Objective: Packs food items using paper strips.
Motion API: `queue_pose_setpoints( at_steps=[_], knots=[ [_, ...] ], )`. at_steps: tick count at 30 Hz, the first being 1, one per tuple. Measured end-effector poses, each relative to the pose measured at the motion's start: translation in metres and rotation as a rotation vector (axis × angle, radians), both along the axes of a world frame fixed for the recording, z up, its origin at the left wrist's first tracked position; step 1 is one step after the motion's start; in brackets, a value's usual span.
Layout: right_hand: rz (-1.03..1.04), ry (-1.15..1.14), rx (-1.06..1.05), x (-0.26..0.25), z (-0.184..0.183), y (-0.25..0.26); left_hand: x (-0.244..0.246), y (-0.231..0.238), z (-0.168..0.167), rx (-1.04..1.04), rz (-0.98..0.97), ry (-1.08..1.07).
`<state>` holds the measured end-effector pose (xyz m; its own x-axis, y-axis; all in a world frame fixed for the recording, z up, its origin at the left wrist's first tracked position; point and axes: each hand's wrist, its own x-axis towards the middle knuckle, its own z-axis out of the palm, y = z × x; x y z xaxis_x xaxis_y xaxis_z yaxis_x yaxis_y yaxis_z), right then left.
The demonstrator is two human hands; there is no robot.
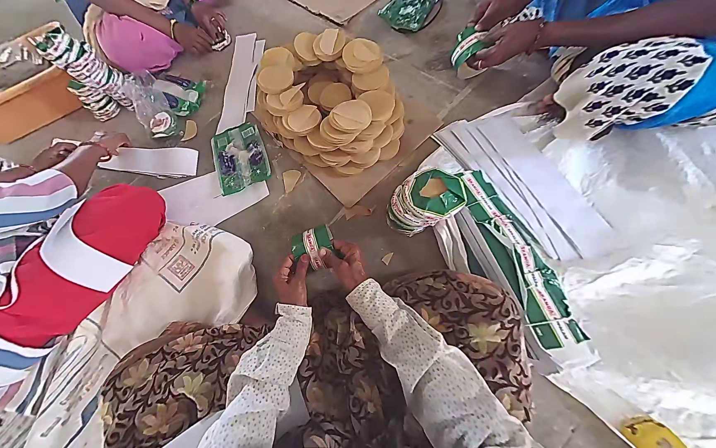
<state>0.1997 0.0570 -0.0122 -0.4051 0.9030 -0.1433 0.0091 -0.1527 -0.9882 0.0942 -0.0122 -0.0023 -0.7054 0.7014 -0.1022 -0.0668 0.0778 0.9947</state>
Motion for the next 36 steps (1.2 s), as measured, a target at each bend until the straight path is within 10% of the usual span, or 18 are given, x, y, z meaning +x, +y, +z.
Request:
queue_pose_setpoints(
  at_steps=[10,20,25,36],
  knots=[
    [0.032,-0.052,-0.244,-0.005,-0.013,0.009,-0.014,0.004,-0.007,-0.155,-0.141,0.288],
    [0.217,-0.502,-0.014,0.001,0.016,-0.001,-0.012,0.002,0.027,-0.469,-0.351,0.742],
    [-0.102,-0.721,0.409,0.007,0.059,-0.021,-0.022,-0.002,0.035,-0.315,-0.235,0.413],
    [0.111,0.155,-0.172,0.013,0.165,-0.048,-0.015,-0.062,0.079,0.171,-0.063,-0.640]
  ],
)
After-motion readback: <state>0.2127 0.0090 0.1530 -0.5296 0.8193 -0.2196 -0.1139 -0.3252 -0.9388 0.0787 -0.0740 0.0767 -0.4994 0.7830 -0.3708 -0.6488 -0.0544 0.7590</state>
